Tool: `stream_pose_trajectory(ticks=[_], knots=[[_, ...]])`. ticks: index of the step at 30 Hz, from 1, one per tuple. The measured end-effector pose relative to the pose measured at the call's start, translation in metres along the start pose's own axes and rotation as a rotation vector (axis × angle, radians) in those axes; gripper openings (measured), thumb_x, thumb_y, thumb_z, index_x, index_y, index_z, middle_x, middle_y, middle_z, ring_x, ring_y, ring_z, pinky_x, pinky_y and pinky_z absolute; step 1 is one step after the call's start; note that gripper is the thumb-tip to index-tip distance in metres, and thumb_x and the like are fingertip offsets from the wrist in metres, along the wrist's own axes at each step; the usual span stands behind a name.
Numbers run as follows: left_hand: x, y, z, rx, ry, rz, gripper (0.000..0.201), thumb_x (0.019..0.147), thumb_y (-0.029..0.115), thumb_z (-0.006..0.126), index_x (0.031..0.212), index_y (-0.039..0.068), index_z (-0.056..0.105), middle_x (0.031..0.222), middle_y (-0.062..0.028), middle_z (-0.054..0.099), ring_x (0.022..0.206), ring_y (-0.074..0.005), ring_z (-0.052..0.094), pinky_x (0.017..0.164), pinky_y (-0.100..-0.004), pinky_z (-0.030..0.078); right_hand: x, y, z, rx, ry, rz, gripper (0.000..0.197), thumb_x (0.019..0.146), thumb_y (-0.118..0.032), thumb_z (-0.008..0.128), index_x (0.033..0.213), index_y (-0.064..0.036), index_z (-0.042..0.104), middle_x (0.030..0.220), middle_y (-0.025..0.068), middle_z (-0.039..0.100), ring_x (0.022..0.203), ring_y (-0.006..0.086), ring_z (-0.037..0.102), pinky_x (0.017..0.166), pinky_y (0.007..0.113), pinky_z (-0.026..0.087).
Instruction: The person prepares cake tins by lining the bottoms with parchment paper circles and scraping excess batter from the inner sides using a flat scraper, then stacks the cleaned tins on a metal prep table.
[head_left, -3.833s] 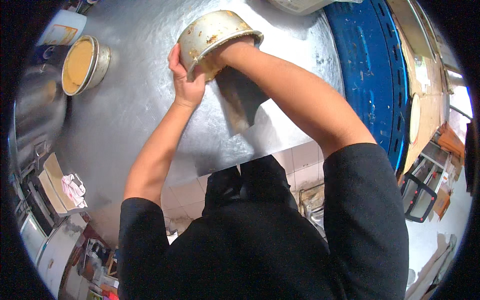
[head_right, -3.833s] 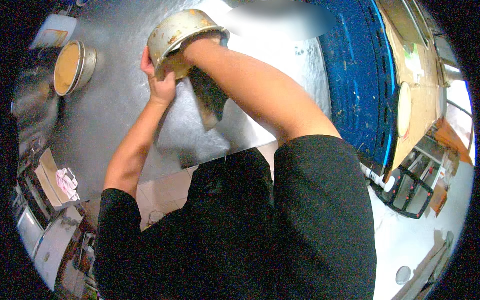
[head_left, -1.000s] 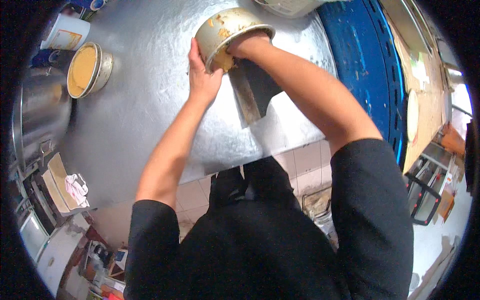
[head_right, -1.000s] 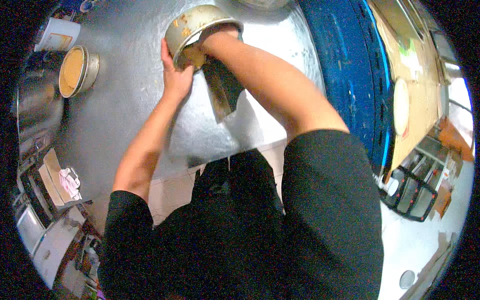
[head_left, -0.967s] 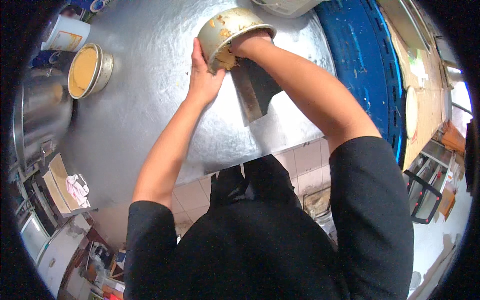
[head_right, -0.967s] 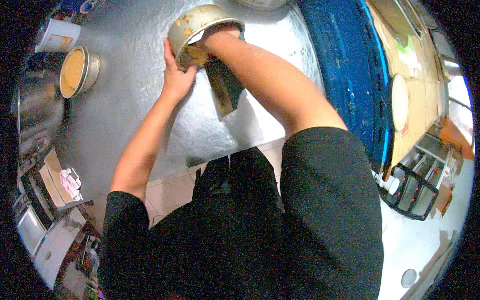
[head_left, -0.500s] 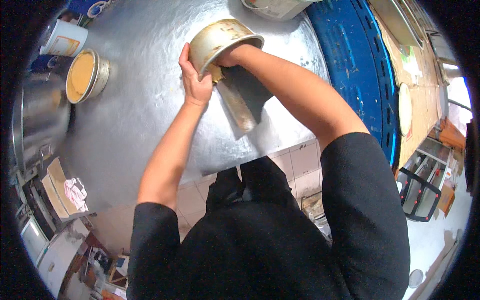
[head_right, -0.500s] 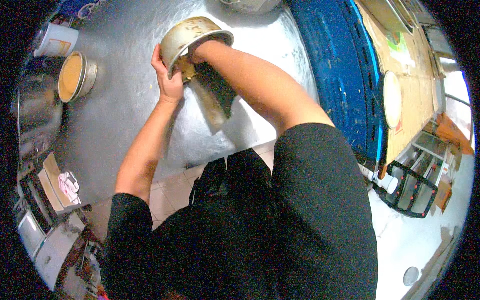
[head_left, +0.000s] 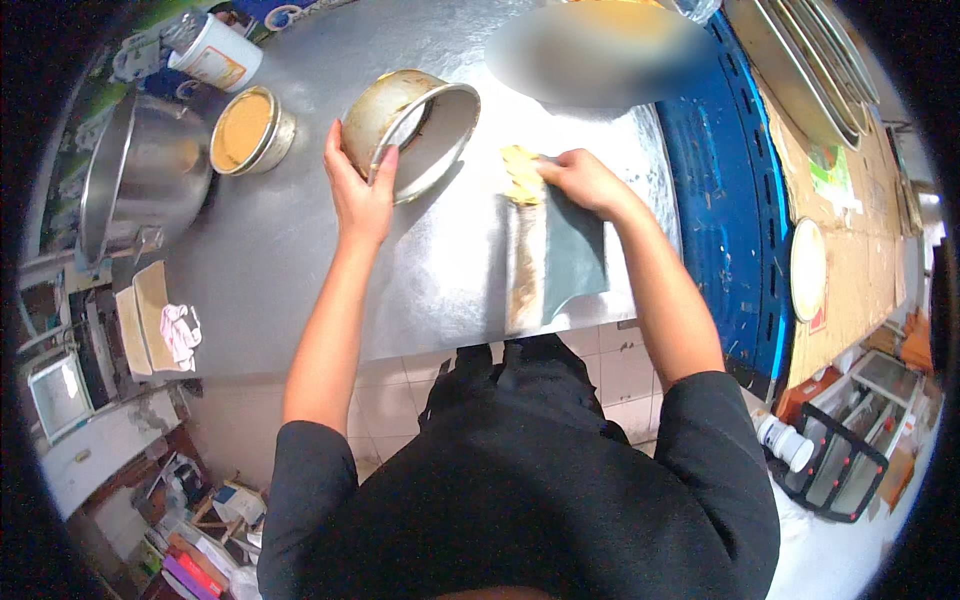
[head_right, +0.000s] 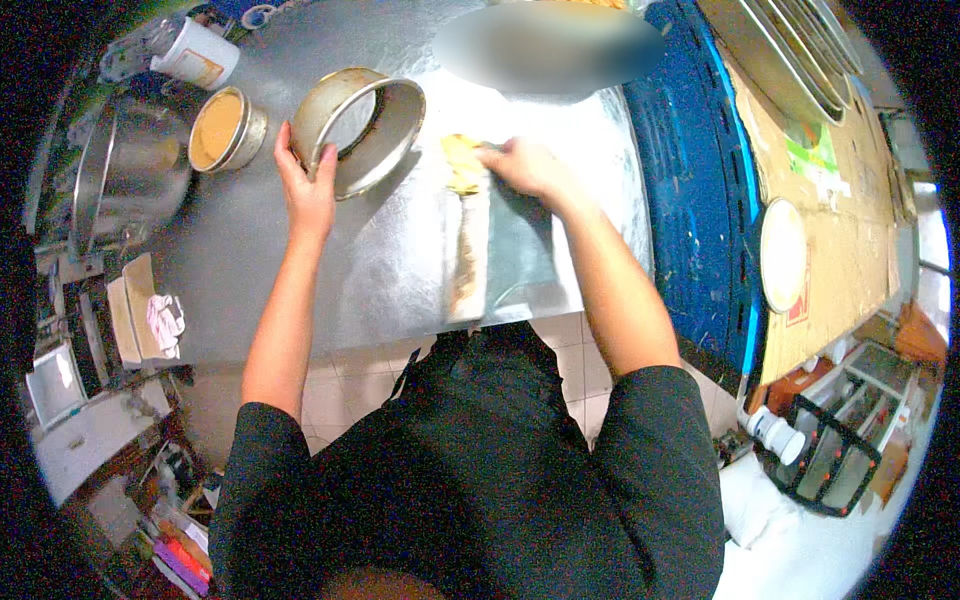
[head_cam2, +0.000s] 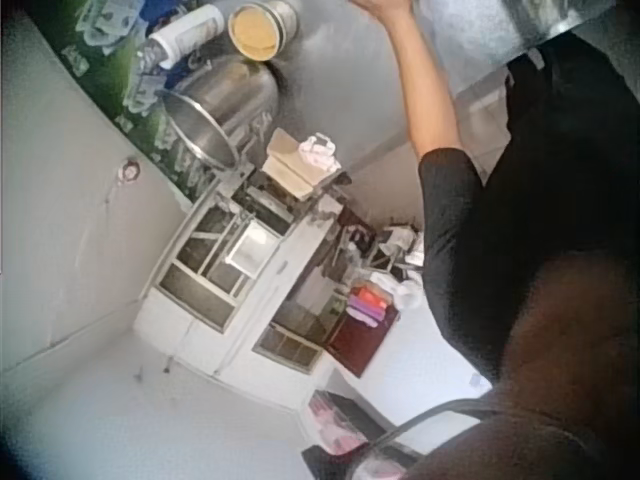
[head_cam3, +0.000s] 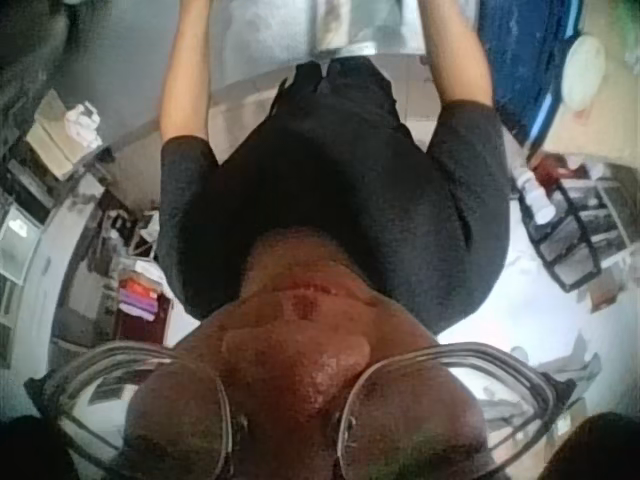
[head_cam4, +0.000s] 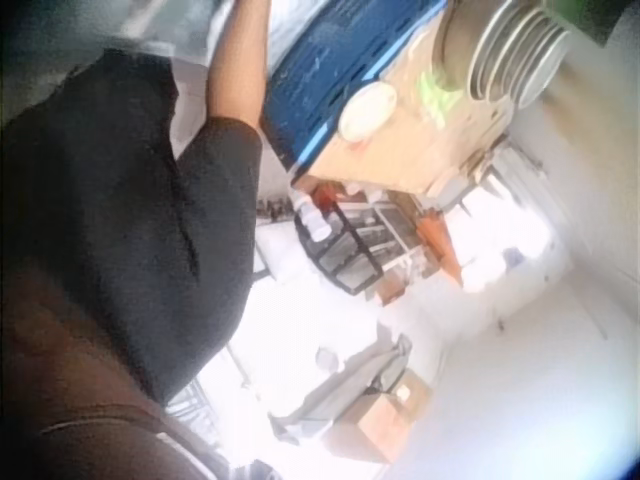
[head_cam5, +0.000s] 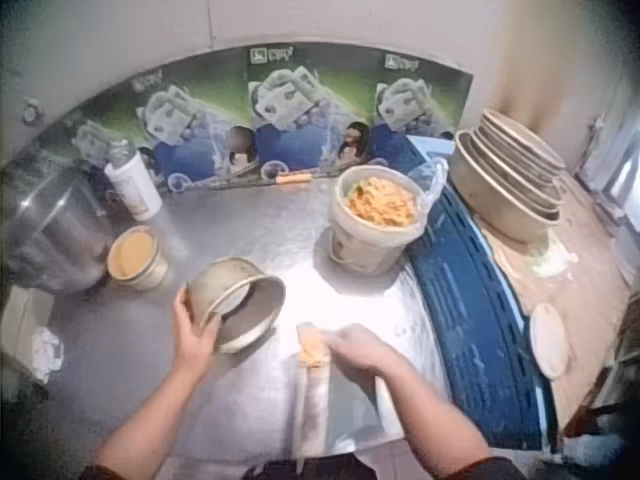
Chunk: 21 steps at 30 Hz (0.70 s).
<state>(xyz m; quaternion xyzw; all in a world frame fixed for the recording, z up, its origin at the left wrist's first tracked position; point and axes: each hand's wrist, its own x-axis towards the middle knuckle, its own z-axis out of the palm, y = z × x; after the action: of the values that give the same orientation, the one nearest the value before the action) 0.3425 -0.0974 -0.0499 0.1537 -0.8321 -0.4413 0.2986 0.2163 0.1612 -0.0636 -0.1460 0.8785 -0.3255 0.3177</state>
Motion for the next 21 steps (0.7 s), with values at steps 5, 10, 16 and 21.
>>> stream_pose_trajectory(ticks=[5, 10, 16, 21], knots=[[0.0, 0.031, 0.005, 0.431, 0.003, 0.286, 0.086, 0.064, 0.013, 0.073, 0.134, -0.001, 0.024, 0.119, -0.0201, 0.037, 0.112, -0.0354, 0.037, 0.097, -0.0437, 0.03, -0.001, 0.004, -0.033, -0.777, 0.129, -0.006, 0.041, 0.081, -0.039, 0.057, 0.088, 0.0003, 0.067, 0.091, 0.021, 0.064, 0.087, 0.0333, 0.063, 0.077, 0.04, 0.049], [0.01, 0.001, 0.011, 0.127, 0.13, -0.061, 0.078, 0.075, 0.023, 0.068, 0.133, -0.001, 0.024, 0.119, -0.0182, 0.04, 0.112, -0.0305, 0.04, 0.099, -0.0407, 0.03, 0.012, 0.016, -0.052, -0.714, 0.129, 0.067, 0.03, 0.081, -0.029, 0.056, 0.091, -0.0037, 0.068, 0.097, 0.0181, 0.064, 0.091, 0.0325, 0.062, 0.079, 0.038, 0.049], [-0.011, -0.005, 0.003, -0.465, 0.189, -0.706, 0.059, 0.081, 0.039, 0.062, 0.12, 0.005, 0.035, 0.093, -0.0057, 0.05, 0.087, -0.0147, 0.049, 0.077, -0.0329, 0.04, 0.014, 0.104, -0.04, -0.617, 0.403, 0.049, 0.044, 0.078, -0.033, 0.062, 0.103, 0.002, 0.054, 0.097, 0.0212, 0.06, 0.093, 0.0366, 0.057, 0.079, 0.043, 0.047], [-0.039, -0.015, -0.006, -0.647, 0.238, -0.919, 0.05, 0.081, 0.039, 0.061, 0.116, 0.012, 0.039, 0.091, -0.0026, 0.051, 0.086, -0.0161, 0.052, 0.071, -0.0351, 0.043, -0.043, 0.118, -0.015, -0.346, 0.574, 0.298, 0.094, 0.065, -0.05, 0.072, 0.134, -0.0022, 0.029, 0.13, 0.0258, 0.038, 0.12, 0.0375, 0.038, 0.095, 0.051, 0.035]])
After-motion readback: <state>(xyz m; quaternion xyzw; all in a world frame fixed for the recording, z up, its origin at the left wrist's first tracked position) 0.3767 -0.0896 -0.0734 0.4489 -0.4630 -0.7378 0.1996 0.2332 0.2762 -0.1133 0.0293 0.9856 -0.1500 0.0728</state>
